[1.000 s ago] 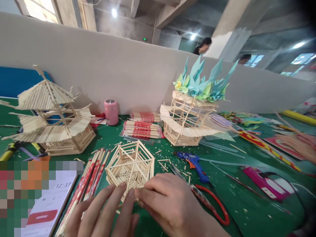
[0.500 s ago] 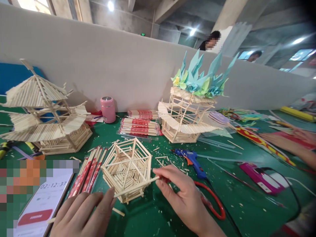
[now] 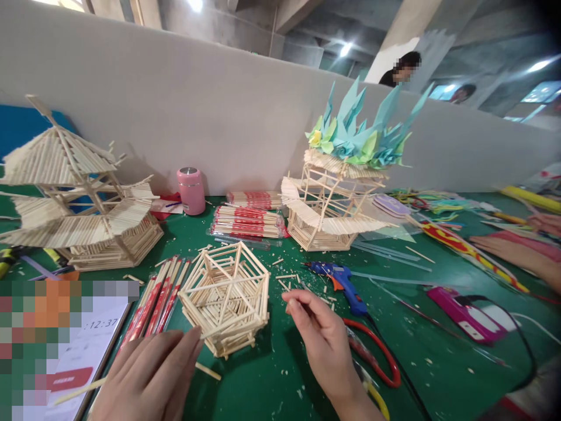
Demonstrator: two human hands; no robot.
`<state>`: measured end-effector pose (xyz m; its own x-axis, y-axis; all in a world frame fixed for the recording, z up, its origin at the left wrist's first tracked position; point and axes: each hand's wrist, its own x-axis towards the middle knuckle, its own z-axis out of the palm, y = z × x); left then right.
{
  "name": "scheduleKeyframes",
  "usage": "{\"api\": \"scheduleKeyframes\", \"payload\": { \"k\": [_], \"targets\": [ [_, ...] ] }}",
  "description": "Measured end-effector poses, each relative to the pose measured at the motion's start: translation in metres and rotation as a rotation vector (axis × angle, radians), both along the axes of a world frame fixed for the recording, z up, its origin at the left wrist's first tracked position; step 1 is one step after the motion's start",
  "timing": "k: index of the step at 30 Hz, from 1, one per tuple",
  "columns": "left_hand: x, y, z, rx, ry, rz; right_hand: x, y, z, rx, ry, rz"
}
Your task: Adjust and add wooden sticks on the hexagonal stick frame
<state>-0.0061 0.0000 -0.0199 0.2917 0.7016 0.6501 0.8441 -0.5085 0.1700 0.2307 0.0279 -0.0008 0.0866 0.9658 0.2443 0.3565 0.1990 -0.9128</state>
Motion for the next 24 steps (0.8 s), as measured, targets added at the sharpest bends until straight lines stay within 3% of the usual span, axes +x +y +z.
{"api": "scheduleKeyframes", "payload": {
  "k": [5,12,21,24],
  "targets": [
    [-0.001,0.006,-0.008,0.013,-0.033,-0.062,-0.006,-0.010,-0.019,-0.220,0.004,0.084],
    [-0.003,0.011,-0.006,-0.079,-0.102,-0.060,-0.025,-0.015,-0.025,-0.179,-0.053,0.207],
    [-0.020,0.011,0.007,-0.155,-0.115,-0.122,-0.034,-0.018,-0.018,-0.152,-0.062,0.228],
    [-0.021,0.014,0.016,-0.161,-0.092,-0.186,-0.032,-0.020,-0.022,-0.178,-0.031,0.175]
  ]
}}
